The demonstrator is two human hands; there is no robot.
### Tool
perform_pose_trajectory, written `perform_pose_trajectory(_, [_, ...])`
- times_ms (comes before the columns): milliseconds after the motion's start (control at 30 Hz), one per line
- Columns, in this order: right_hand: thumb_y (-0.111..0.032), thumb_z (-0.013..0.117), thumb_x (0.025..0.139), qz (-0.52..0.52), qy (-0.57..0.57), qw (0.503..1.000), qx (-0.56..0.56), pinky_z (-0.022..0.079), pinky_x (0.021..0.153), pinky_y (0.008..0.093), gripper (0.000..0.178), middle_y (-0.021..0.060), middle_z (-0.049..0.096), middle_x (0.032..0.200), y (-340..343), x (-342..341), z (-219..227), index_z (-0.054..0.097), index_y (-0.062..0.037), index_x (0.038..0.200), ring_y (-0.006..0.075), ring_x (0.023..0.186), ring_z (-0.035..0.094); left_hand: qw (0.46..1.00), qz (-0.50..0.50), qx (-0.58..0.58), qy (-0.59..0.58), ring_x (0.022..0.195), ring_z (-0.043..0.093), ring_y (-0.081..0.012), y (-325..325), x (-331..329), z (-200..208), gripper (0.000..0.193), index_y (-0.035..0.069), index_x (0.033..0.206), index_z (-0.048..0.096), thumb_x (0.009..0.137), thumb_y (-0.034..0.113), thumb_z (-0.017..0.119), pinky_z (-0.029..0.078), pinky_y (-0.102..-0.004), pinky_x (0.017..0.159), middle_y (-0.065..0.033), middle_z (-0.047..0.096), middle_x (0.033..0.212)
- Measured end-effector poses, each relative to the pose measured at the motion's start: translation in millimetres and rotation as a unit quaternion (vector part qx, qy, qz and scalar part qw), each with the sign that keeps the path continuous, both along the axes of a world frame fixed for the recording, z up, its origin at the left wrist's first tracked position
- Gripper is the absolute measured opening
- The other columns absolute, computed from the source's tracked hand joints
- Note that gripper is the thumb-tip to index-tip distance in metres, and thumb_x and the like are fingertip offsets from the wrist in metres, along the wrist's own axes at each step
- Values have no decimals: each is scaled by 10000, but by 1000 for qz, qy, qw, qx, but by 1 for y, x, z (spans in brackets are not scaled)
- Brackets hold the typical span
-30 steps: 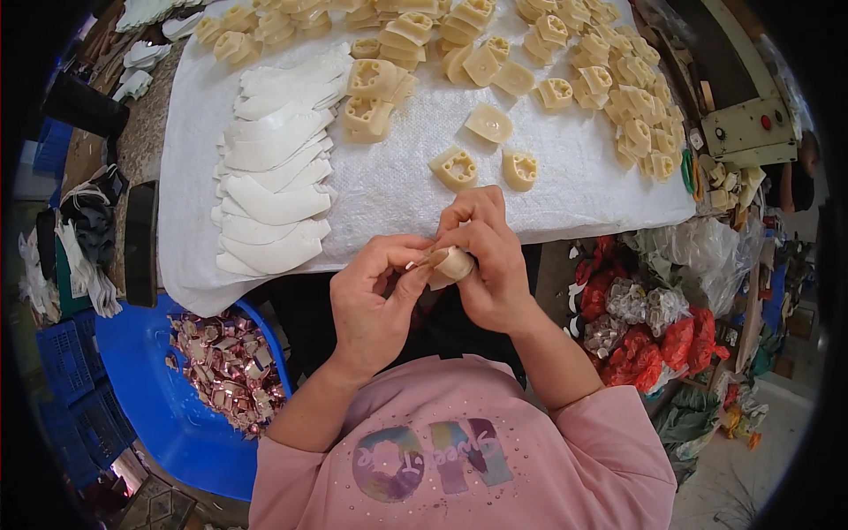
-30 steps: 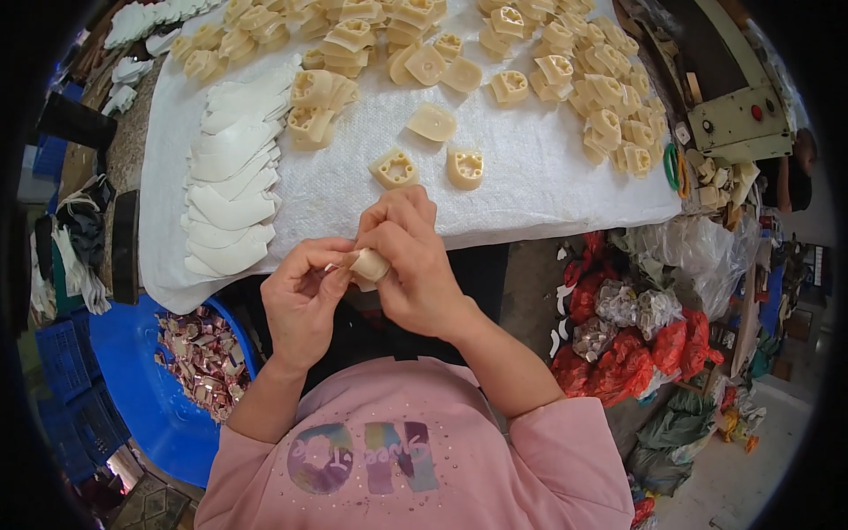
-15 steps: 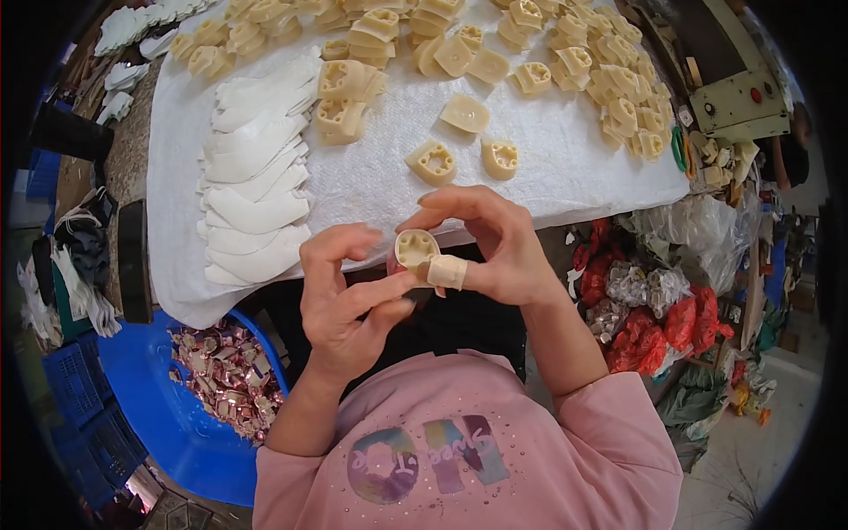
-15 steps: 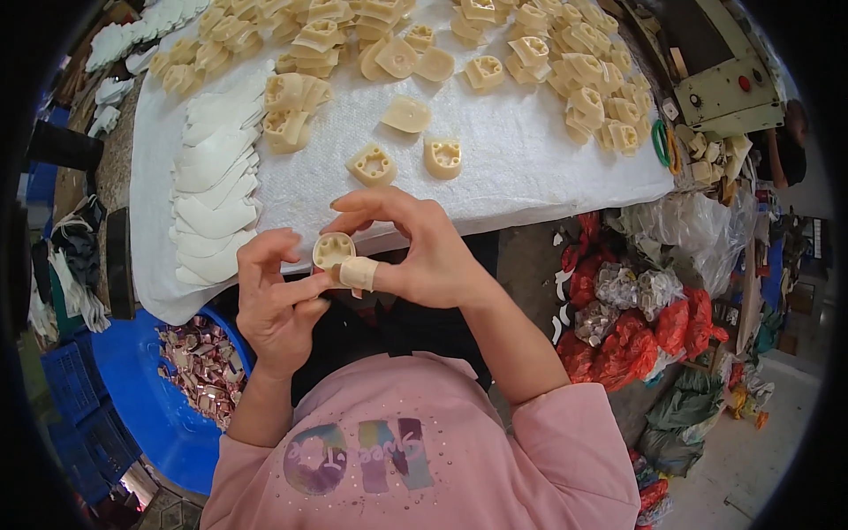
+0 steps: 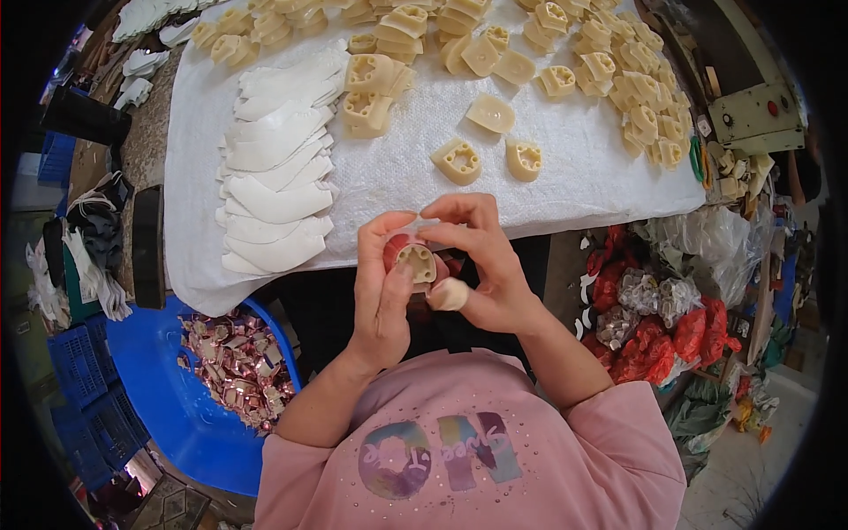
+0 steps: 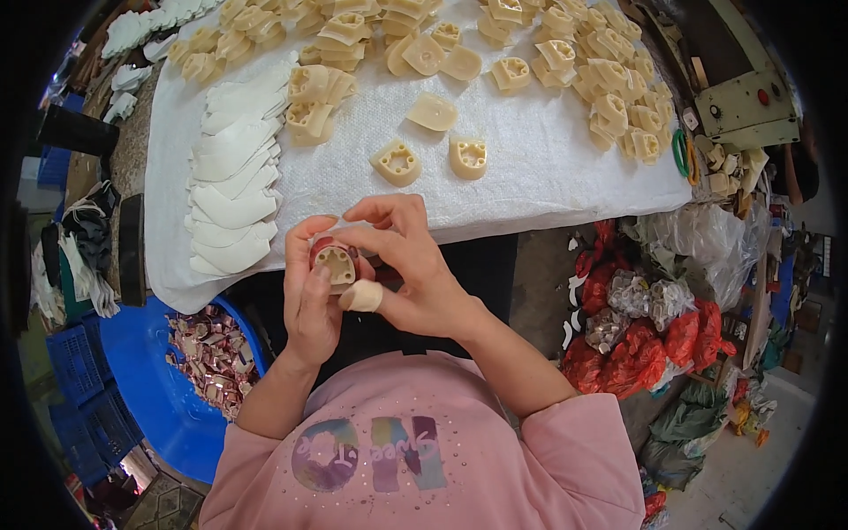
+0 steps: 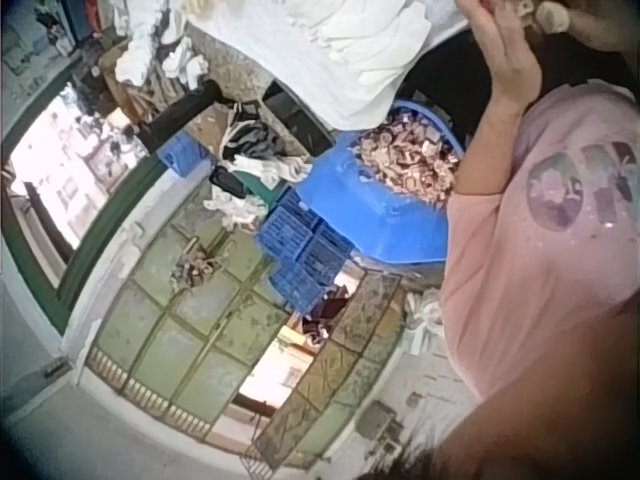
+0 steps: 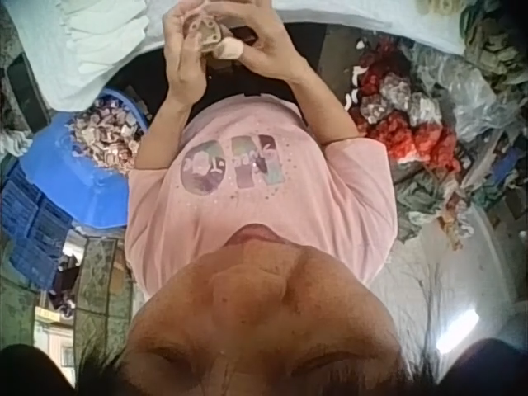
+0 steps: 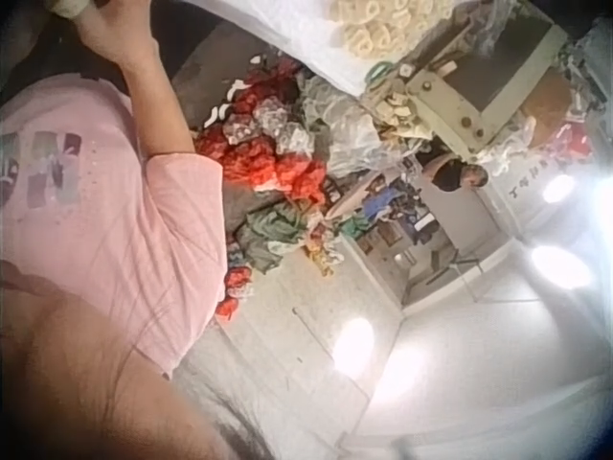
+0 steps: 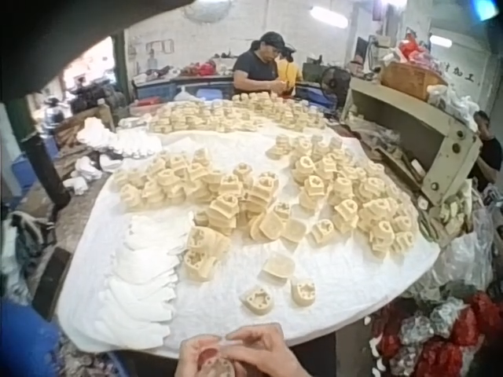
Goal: The worker is manually assembling small footwear components using adhesive strips and trimming excess material with scissors.
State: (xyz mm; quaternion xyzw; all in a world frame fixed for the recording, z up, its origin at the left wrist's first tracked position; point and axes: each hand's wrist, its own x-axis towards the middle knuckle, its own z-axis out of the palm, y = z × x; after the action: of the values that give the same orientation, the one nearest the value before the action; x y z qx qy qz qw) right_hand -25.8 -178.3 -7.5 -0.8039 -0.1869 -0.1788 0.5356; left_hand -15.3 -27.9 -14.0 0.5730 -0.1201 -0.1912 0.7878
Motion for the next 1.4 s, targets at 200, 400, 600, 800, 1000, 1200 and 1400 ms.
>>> perform_pose_trajectory(200, [-230,503,908,124,374,868,301,439,360,190,202,100,491,1063,0,11,21,564,-55,989,90,527,558,998,-10,-69,-7,979,518,-164,-13,-6,7,689,6,1375,192,932,514,332,432,-277,822,-126,488,1129])
perform_pose_trajectory(400, [-192,546,876,170,359,869,295,479,466,217,146,96,527,1033,1,1,12,555,-46,875,127,691,570,989,42,51,-131,1041,476,-167,-16,-13,10,659,-69,1295,316,955,495,279,388,-265,879,-142,451,1183])
perform_pose_trajectory(600, [-278,475,932,94,128,964,211,374,883,352,280,108,543,1038,22,-2,-12,566,-42,1052,254,993,475,982,122,49,-138,1026,475,-147,-19,-8,5,505,-34,1292,331,969,353,308,391,-266,873,-114,463,1141])
perform_pose_trajectory(800, [-233,427,948,62,127,939,312,348,924,345,327,121,523,1116,35,-9,-10,506,-51,1208,255,1015,475,983,164,37,-76,977,477,-120,-20,0,6,399,24,1297,349,955,228,342,399,-265,848,-92,465,1121])
perform_pose_trajectory(1000, [-127,422,921,49,90,974,204,388,878,319,296,120,512,1094,29,-9,-11,501,-44,1193,239,981,503,992,120,-18,-40,958,480,-124,-21,-11,2,396,33,1307,329,959,222,353,404,-271,842,-90,472,1106])
perform_pose_trajectory(1200, [-195,412,939,8,122,976,181,419,761,289,317,94,524,978,24,-8,-5,491,-43,1207,195,847,511,985,46,-154,70,934,511,-145,-17,-5,6,563,106,1409,192,959,404,352,431,-291,790,-85,504,1116])
perform_pose_trajectory(1400, [-407,342,977,79,306,904,289,382,607,220,477,19,511,895,11,-10,1,448,-71,1297,81,684,415,977,-10,-194,83,829,554,-170,-9,4,2,763,110,1439,128,889,571,387,460,-286,652,-89,546,1037])
